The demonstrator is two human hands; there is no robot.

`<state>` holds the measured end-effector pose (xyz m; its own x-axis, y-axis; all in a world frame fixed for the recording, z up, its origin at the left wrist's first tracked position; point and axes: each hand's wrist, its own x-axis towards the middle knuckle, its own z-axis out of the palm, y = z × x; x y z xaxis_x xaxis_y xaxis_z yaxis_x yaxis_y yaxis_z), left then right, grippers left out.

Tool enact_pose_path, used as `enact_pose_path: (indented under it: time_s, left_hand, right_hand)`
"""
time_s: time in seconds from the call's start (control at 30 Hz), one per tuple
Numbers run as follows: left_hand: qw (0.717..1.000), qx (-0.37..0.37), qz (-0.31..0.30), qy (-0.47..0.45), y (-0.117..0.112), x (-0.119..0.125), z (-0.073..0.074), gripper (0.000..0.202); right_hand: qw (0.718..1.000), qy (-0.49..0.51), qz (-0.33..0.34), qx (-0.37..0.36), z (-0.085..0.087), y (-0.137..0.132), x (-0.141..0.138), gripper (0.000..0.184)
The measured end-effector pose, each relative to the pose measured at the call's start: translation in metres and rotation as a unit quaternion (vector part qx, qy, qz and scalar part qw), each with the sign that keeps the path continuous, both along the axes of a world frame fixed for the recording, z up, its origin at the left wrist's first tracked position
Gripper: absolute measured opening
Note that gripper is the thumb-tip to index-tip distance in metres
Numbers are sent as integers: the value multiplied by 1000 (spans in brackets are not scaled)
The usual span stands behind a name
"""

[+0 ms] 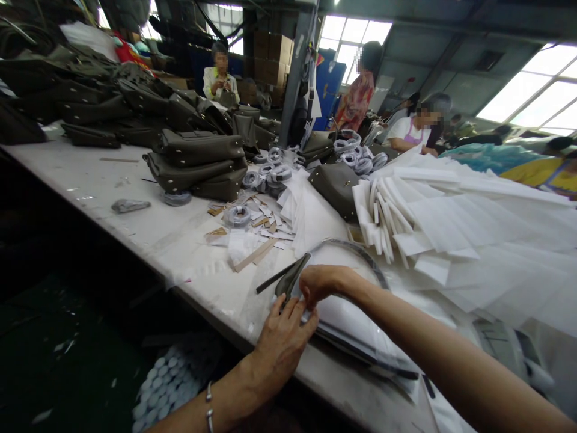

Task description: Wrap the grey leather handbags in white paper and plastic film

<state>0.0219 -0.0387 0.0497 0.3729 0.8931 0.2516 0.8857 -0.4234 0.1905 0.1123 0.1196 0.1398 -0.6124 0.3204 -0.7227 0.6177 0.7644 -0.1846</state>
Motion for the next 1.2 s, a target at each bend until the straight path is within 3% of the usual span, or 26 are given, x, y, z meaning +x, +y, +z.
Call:
enact_pose_path:
  time_s: [0.3,0.43,0.57,0.67,0.77,1.0,1.2]
  left_hand:
    - [1000,11,0,-11,1,1,-8,39]
    - [1000,17,3,-7,0,1,-13,39]
    - [1000,15,1,-10,0,1,-10,39]
    - [1000,11,-1,-10,2,2,-7,38]
    - [1000,11,6,-10,4,2,-6,37]
    - [999,9,2,-33,6,1,-9,39]
    - [995,-66,-13,-67,31,-5,20,15]
  right_hand:
    - [991,61,63,99,-5,-5,13,19]
    - [951,191,95,225,-4,11,33,26]
    - [911,258,9,323,-7,9,59,14]
    - [906,305,-48,289,-22,-12,69,11]
    - [915,322,-63,235,-42,-30,71,7]
    - [894,350,-114,257,-58,-36,80,4]
    - [864,423,-201,183,-60,-41,102,11]
